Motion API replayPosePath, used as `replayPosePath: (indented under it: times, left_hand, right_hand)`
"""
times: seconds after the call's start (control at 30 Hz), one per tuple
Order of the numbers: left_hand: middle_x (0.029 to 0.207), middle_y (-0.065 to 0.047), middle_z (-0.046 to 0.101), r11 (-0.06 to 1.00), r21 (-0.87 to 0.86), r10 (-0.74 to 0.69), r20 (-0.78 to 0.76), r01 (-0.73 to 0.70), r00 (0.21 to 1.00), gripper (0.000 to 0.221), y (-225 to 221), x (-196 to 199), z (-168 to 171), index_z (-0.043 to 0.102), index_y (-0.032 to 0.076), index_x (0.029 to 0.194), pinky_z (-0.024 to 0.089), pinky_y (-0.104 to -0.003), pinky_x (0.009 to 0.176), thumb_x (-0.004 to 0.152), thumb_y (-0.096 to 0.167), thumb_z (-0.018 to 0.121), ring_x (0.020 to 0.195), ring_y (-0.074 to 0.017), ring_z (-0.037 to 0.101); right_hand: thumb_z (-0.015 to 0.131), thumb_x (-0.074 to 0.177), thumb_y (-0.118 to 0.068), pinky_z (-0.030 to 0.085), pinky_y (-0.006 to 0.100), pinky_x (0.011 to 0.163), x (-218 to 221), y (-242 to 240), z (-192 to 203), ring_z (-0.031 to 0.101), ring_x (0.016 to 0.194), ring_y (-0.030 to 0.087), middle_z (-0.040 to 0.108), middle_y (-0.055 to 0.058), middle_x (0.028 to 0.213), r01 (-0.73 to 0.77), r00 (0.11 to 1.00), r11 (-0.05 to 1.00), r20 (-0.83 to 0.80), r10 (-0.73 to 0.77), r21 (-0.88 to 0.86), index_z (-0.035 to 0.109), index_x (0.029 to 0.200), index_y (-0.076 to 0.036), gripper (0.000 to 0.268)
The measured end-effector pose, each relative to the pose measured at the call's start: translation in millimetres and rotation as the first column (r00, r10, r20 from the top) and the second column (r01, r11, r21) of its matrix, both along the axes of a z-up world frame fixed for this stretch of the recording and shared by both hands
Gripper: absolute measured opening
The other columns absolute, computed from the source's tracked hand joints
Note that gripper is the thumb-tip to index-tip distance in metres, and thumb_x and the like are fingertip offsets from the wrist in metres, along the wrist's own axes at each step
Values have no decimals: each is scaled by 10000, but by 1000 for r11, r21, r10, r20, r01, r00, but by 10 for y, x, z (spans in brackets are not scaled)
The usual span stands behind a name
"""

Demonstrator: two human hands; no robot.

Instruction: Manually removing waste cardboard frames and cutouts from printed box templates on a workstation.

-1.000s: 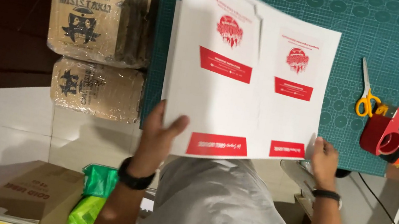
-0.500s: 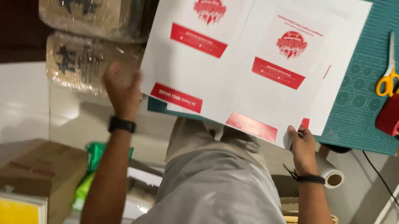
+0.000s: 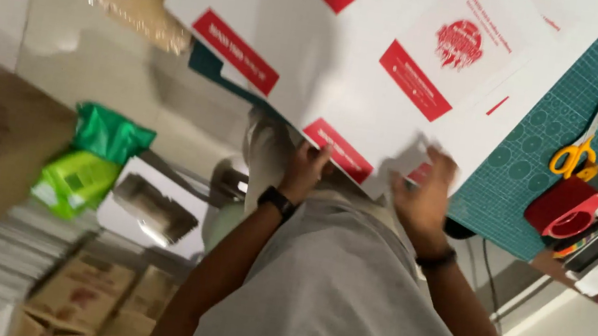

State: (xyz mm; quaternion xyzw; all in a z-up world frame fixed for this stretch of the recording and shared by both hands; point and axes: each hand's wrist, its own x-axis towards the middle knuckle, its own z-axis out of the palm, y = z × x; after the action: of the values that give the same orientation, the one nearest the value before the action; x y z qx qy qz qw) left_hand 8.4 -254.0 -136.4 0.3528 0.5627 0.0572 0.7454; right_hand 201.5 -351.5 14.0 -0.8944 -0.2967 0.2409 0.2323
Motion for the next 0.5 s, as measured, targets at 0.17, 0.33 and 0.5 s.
replayPosePath:
  times: [0.17, 0.33, 0.5]
  left_hand:
    - [941, -234, 655, 990, 3, 144, 16, -144, 989, 446, 71, 166, 312, 542, -26, 1182, 666, -431, 566, 977, 325, 726, 710, -363, 755]
    - [861, -248, 688, 980, 195, 12, -185, 25, 983, 381, 207, 380, 1011, 612, -46, 1015, 619, -445, 547, 954, 315, 720, 782, -393, 751]
    - [840, -150, 718, 984, 163, -28, -286, 78, 958, 343, 214, 370, 968, 682, 37, 981, 632, -379, 626, 955, 378, 701, 792, -286, 764]
  right_hand:
    - [905, 749, -257, 134, 667, 1211, -90, 961, 420, 118, 1485, 582, 128, 351, 1604, -321, 947, 902, -97, 306, -287, 264, 1606, -164, 1074]
    - [937, 700, -351, 92, 719, 1211, -207, 1193, 288, 14, 1501, 602, -17, 329, 1661, -410, 910, 770, -158, 384, -489, 39, 1662, -300, 1317]
    - [966, 673, -305, 76, 746, 1187, -252, 1240, 128, 0, 1493, 614, -28, 320, 1668, -333, 938, 779, -103, 331, -532, 41, 1663, -326, 1355]
